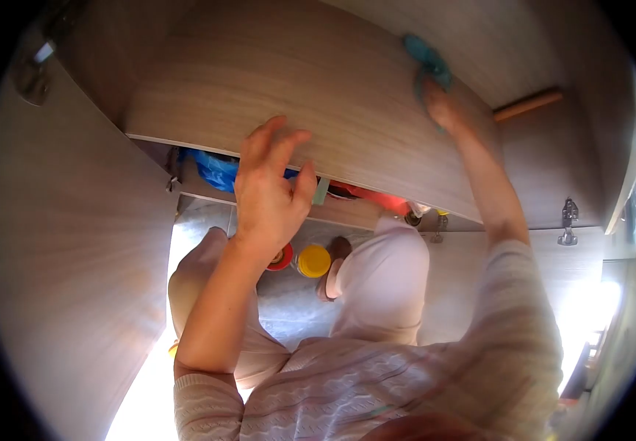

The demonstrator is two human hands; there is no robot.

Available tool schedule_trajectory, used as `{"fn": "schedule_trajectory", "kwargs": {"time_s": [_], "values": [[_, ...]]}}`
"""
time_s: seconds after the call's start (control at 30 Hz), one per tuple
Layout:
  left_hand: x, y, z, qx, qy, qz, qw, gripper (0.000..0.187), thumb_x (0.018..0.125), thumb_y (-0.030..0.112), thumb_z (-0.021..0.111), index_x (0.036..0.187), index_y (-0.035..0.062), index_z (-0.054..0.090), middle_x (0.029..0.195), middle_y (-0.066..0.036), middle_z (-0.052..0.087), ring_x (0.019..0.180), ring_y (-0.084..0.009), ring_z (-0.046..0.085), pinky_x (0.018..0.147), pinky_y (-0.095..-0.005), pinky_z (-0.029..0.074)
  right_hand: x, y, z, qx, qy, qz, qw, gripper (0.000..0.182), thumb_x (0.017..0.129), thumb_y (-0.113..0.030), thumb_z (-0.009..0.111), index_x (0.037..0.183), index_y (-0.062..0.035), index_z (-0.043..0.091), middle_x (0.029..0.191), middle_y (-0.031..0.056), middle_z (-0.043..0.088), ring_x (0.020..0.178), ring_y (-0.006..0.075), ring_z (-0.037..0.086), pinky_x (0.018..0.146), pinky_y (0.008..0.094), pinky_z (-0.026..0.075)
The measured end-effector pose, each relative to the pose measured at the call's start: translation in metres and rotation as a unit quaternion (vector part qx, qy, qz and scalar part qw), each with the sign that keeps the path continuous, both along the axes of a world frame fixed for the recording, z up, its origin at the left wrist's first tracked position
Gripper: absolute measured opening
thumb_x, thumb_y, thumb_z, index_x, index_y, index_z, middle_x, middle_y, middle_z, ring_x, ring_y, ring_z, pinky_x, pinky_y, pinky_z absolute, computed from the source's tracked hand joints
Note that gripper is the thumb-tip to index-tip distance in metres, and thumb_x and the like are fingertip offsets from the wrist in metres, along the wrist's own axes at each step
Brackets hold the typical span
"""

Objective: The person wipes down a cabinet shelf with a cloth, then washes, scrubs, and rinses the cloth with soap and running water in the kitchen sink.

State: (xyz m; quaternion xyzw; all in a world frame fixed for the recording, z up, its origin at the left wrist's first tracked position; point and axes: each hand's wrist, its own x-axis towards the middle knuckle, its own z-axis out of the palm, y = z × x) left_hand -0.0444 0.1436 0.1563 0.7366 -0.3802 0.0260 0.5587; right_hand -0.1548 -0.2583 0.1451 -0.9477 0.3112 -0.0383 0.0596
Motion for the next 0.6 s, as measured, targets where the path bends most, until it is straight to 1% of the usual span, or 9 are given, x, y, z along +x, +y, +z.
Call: {"fn": "schedule_trajectory", "kwargs": {"time_s": [0.07, 0.17, 0.27, 0.37, 0.43, 0.47, 0.57, 0.6], "values": [[-0.002, 0.001, 0.000, -0.003, -0.001, -0.015, 1.000, 0.031, 0.069, 0.006, 0.061, 0.099, 0.0079, 0.058, 0.116, -0.014, 0.049, 0.106, -0.0309, 0.049, 0.086, -0.0346, 0.040, -0.028, 0.017, -0.008, -0.053, -0.016, 0.101, 0.993, 0.043, 0.090, -0.027, 0.033, 0.128, -0.0088, 0.038, 0.134, 0.0121, 0.033, 0.123, 0.0274, 0.032, 0.101, 0.0321, 0.025], [-0.007, -0.003, -0.005, 0.000, 0.007, -0.030, 1.000, 0.031, 0.068, 0.006, 0.061, 0.099, 0.0079, 0.059, 0.116, -0.014, 0.049, 0.105, -0.0305, 0.049, 0.086, -0.0343, 0.041, -0.015, 0.009, -0.003, -0.030, 0.017, 0.069, 0.997, 0.041, 0.089, -0.026, 0.035, 0.127, -0.0100, 0.040, 0.132, 0.0131, 0.037, 0.120, 0.0292, 0.036, 0.099, 0.0334, 0.028], [-0.014, -0.013, -0.009, 0.004, 0.026, -0.036, 0.999, 0.031, 0.068, 0.006, 0.061, 0.099, 0.0082, 0.059, 0.116, -0.014, 0.049, 0.105, -0.0299, 0.049, 0.085, -0.0336, 0.041, 0.042, -0.015, 0.003, 0.014, 0.044, -0.038, 0.998, 0.038, 0.088, -0.024, 0.037, 0.123, -0.0099, 0.044, 0.128, 0.0132, 0.041, 0.119, 0.0298, 0.037, 0.098, 0.0340, 0.031], [-0.021, -0.011, -0.006, 0.009, 0.038, -0.041, 0.998, 0.031, 0.068, 0.005, 0.061, 0.099, 0.0083, 0.059, 0.116, -0.014, 0.050, 0.105, -0.0291, 0.050, 0.084, -0.0325, 0.041, 0.044, -0.010, 0.004, -0.012, 0.052, -0.052, 0.997, 0.036, 0.087, -0.021, 0.039, 0.120, -0.0081, 0.047, 0.124, 0.0139, 0.045, 0.115, 0.0307, 0.041, 0.095, 0.0358, 0.034], [-0.019, -0.010, -0.003, 0.003, 0.031, -0.037, 0.999, 0.031, 0.069, 0.004, 0.061, 0.099, 0.0083, 0.059, 0.115, -0.014, 0.050, 0.105, -0.0288, 0.050, 0.084, -0.0319, 0.041, 0.001, 0.009, -0.008, -0.070, -0.035, 0.092, 0.993, 0.035, 0.087, -0.020, 0.040, 0.119, -0.0083, 0.048, 0.122, 0.0139, 0.047, 0.112, 0.0316, 0.044, 0.093, 0.0371, 0.036], [-0.017, -0.008, -0.004, 0.002, 0.022, -0.033, 0.999, 0.030, 0.069, 0.003, 0.061, 0.099, 0.0082, 0.059, 0.115, -0.014, 0.050, 0.105, -0.0286, 0.050, 0.084, -0.0317, 0.041, -0.015, 0.018, -0.013, -0.096, -0.078, 0.165, 0.979, 0.035, 0.087, -0.020, 0.040, 0.119, -0.0084, 0.048, 0.121, 0.0139, 0.048, 0.110, 0.0321, 0.046, 0.092, 0.0378, 0.036], [-0.014, -0.008, -0.010, 0.010, 0.015, -0.031, 0.999, 0.030, 0.069, 0.003, 0.061, 0.098, 0.0080, 0.060, 0.115, -0.014, 0.051, 0.105, -0.0286, 0.050, 0.084, -0.0316, 0.041, -0.029, 0.024, -0.015, -0.088, -0.081, 0.178, 0.977, 0.034, 0.086, -0.018, 0.041, 0.118, -0.0082, 0.048, 0.121, 0.0147, 0.048, 0.108, 0.0322, 0.047, 0.091, 0.0387, 0.036], [-0.014, -0.011, -0.012, 0.015, 0.012, -0.033, 0.999, 0.030, 0.069, 0.003, 0.061, 0.098, 0.0079, 0.060, 0.115, -0.014, 0.051, 0.105, -0.0286, 0.050, 0.084, -0.0316, 0.041, -0.023, 0.021, -0.014, -0.055, -0.065, 0.122, 0.989, 0.034, 0.086, -0.019, 0.041, 0.118, -0.0080, 0.048, 0.121, 0.0143, 0.047, 0.109, 0.0317, 0.046, 0.091, 0.0385, 0.036]]}}
